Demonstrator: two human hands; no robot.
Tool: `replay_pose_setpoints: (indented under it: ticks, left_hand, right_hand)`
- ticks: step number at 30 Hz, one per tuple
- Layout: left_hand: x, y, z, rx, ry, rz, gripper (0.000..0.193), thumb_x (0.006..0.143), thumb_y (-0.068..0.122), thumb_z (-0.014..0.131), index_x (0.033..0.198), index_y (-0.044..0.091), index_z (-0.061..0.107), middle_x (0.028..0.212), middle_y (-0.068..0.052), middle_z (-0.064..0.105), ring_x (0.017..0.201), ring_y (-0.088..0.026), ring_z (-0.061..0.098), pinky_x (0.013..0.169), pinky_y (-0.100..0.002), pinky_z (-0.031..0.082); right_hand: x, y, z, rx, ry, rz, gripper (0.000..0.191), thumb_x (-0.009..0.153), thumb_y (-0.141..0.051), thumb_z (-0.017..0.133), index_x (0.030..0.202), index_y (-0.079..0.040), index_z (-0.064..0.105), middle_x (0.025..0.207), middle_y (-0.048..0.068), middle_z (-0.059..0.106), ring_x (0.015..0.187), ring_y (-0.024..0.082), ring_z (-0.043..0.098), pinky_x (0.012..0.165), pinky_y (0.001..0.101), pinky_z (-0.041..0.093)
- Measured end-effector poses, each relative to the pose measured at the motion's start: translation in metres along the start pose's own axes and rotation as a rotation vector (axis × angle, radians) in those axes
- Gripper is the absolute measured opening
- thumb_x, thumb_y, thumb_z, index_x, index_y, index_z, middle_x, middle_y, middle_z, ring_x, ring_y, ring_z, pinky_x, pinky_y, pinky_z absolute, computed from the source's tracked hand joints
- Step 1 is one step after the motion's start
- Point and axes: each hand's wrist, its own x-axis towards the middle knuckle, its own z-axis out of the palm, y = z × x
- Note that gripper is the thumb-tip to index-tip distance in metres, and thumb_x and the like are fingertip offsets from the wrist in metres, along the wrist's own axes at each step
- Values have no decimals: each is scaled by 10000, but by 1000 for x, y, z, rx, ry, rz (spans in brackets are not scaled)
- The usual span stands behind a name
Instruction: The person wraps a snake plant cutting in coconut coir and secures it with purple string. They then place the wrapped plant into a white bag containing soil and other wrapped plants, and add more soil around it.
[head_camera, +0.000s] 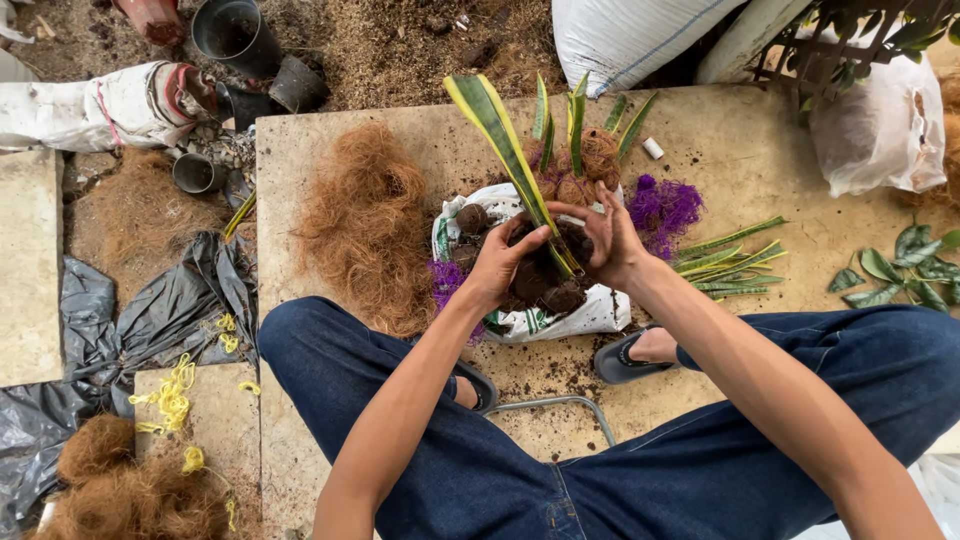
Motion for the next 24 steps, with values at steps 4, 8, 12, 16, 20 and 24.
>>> replay_pose_setpoints:
  ticks: [4, 8, 12, 16, 20, 24]
  left_hand:
    - [-1, 2, 2, 128, -21, -2, 567, 877, 247, 801, 1319, -38, 589, 1204, -99, 699, 1072, -175, 684, 991, -356, 577]
    - [-4, 3, 3, 204, -81, 24, 608, 898, 246, 808, 1360, -78, 581, 1226, -124, 688, 1096, -173, 659, 1017, -345, 546]
    - [-8, 7, 7, 299, -73, 57, 674, 872, 245, 809, 1406, -73, 546, 1274, -130, 679, 1149, -176, 646, 1046, -326, 516]
    - [-12, 9, 13, 284, -47, 62, 705, 868, 243, 811, 1432, -61, 516, 1310, -129, 672, 1189, -180, 640, 1066, -333, 516]
    - [-20, 5, 19, 241, -16, 89, 651, 896, 210, 794, 1419, -78, 536, 1288, -125, 681, 1153, -165, 649, 1030, -324, 532]
    - [-26, 2, 22, 200, -14, 109, 588, 933, 184, 772, 1411, -86, 560, 1191, -133, 707, 1035, -152, 671, 946, -312, 577]
  right_hand:
    - [11, 9, -8, 66, 124, 169, 1008, 766, -883, 362, 1459, -180, 567, 1471, 110, 565, 1310, 329, 539, 1102, 624, 379]
    - [19, 19, -17, 134, -19, 192, 1047, 765, -893, 437, 1464, -122, 552, 1371, 169, 627, 1164, 330, 635, 1045, 556, 470]
    - [16, 23, -15, 126, 8, 180, 1088, 726, -902, 446, 1497, -136, 492, 1403, 136, 614, 1200, 309, 629, 1025, 557, 487]
    - [6, 20, -2, 13, 170, 161, 1077, 730, -910, 461, 1558, -229, 356, 1453, 120, 519, 1260, 345, 568, 1011, 649, 471]
    - [-3, 22, 14, -49, 198, 94, 1068, 727, -941, 434, 1513, -218, 414, 1396, 114, 528, 1232, 343, 566, 1001, 650, 474]
    - [-2, 26, 22, -92, 131, 62, 1017, 731, -904, 361, 1352, -138, 608, 1259, 150, 649, 1133, 322, 621, 941, 575, 496]
